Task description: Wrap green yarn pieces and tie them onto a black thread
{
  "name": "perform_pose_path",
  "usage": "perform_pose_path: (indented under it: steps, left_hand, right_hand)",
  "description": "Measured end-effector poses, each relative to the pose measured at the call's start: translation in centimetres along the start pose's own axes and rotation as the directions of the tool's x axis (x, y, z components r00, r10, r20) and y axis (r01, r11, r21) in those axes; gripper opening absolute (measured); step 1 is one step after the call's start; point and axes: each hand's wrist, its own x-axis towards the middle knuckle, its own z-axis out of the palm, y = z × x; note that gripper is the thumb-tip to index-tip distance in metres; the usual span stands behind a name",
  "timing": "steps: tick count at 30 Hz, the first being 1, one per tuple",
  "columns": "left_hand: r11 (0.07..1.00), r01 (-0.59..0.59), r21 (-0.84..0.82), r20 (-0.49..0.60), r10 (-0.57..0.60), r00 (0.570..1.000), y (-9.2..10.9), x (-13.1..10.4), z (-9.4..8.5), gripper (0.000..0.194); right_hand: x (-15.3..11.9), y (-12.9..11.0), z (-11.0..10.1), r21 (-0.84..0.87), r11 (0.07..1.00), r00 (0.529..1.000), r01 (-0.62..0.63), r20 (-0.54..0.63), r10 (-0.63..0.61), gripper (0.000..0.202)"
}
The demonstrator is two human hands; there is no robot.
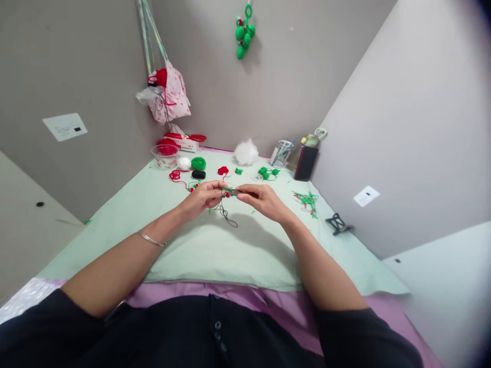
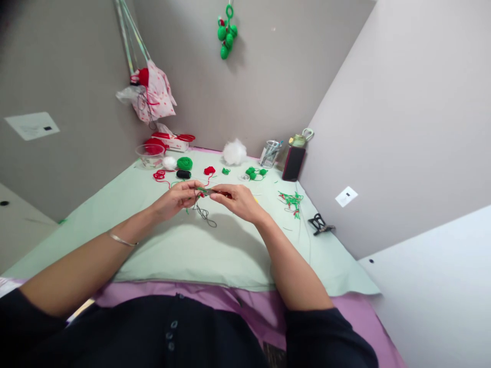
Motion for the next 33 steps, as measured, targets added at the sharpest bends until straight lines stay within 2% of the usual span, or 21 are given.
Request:
perform_pose_path:
  steps: [10,14,16,18,20,22,24,26,29,33]
  left_hand:
    - [0.999,0.032,-0.021,0.01,-0.032,0.999,0.1,-0.1,0.2,0.026]
    - [1.0,0.019,-0.018,0.005,-0.019,1.0,0.2,-0.1,0.2,0.026]
    - [1.0,0.002,-0.005,-0.007,-0.002,1.0,0.2,-0.1,0.2,0.026]
    - [0.999,-0.026,0.025,-0.034,0.027,0.999,0.2,-0.1,0.2,0.026]
    - [0.995,-0.07,0.075,-0.067,0.075,0.995,0.1,-0.1,0.3,0.026]
    - [0.983,-0.116,0.145,-0.104,0.131,0.986,-0.1,0.0,0.3,0.024]
    - [0.966,-0.146,0.214,-0.125,0.176,0.976,-0.2,0.0,0.4,0.024]
    - [0.951,-0.165,0.261,-0.12,0.202,0.972,-0.3,0.0,0.5,0.025]
    - [0.939,-0.19,0.286,-0.079,0.221,0.972,-0.3,0.0,0.6,0.026]
    - [0.931,-0.197,0.307,-0.043,0.22,0.974,-0.2,-0.1,0.7,0.024]
  right_hand:
    - [0.0,0.0,0.0,0.062,0.998,1.0,-0.007,0.014,0.006,0.037]
    - [0.1,0.2,-0.7,0.129,0.992,1.0,0.001,0.018,-0.004,0.038]
    - [0.2,1.0,-1.2,0.09,0.996,1.0,-0.022,0.021,0.02,0.04]
    - [0.4,2.1,-1.4,-0.053,0.994,0.995,-0.1,-0.03,0.099,0.038]
    - [0.6,3.1,-1.1,-0.213,0.958,0.973,-0.194,-0.166,0.16,0.03]
    - [0.8,3.6,-0.6,-0.226,0.947,0.954,-0.228,-0.244,0.172,0.026]
    - [0.9,3.3,0.2,-0.049,0.982,0.969,-0.183,-0.176,0.172,0.027]
    - [1.1,2.5,1.0,0.207,0.969,0.986,-0.131,-0.071,0.149,0.031]
    - [1.2,1.5,2.0,0.467,0.875,0.988,-0.128,-0.022,0.156,0.032]
    - [1.3,1.7,2.9,0.657,0.72,0.962,-0.221,0.025,0.273,0.029]
